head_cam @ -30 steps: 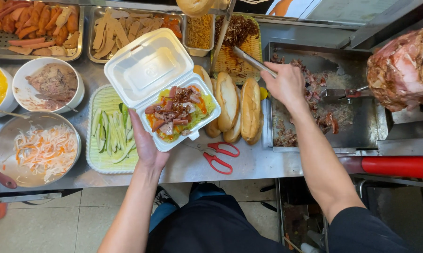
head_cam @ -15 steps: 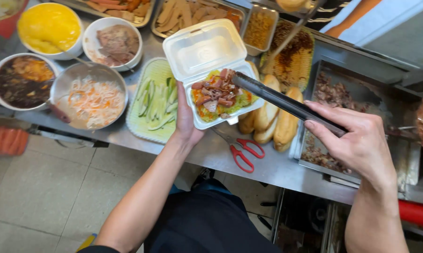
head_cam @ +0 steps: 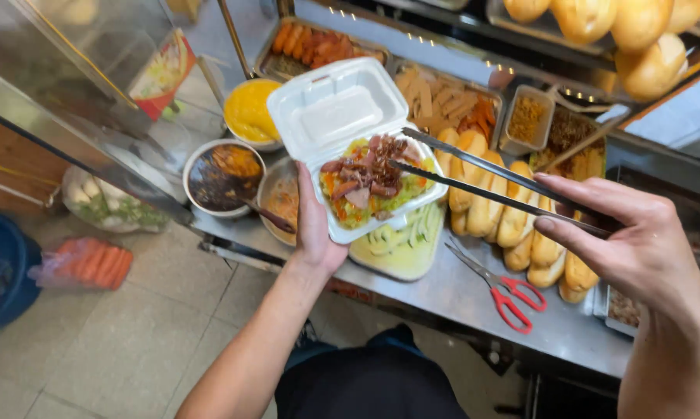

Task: The person assembles a takeout meal in a styrofoam container. They add yellow rice, a red sauce, sliced sausage, shredded meat, and a dark sauce, then close the container and place it in a plastic bag. The process is repeated for a second container.

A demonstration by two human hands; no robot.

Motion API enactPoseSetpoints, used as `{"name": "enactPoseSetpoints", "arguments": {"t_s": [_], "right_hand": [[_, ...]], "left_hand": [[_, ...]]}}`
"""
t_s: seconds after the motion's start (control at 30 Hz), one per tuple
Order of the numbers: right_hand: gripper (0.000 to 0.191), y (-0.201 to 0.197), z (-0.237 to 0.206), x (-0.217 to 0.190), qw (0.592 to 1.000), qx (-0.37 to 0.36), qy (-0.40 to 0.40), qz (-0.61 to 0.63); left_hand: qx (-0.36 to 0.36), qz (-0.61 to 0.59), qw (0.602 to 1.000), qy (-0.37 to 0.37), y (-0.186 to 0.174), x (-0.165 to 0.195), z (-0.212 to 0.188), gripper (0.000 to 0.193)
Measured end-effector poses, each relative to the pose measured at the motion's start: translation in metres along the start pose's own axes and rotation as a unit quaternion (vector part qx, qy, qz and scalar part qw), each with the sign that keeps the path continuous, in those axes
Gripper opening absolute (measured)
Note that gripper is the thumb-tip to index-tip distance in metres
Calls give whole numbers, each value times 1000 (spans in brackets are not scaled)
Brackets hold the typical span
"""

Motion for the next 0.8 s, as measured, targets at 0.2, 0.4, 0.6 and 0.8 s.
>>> {"name": "enactPoseSetpoints", "arguments": {"t_s": [0.2, 0.4, 0.6, 0.8], "right_hand": [[37, 1, 77, -50, 990, 61, 63, -114], [31, -14, 194, -103, 878, 90, -158, -442], [36, 28, 288, -59, 851, 14, -131, -508], [40, 0, 289, 3, 931, -19, 24, -364]], "left_hand": [[16, -19, 1000, 9, -13, 81, -11, 69], [-50, -6, 999, 13, 0, 110, -5, 72], [-33, 1, 999, 8, 0, 115, -2, 74], [-3, 31, 1000, 1, -2, 121, 6, 74]]}}
Point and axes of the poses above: each hand's wrist, its own z-axis towards the middle knuckle, its own y-axis out of the palm, x = y × z, the point moved 9 cm from there along z, towards the middle knuckle, and after that the axes turned 11 degrees about -y, right-handed, at the moved point
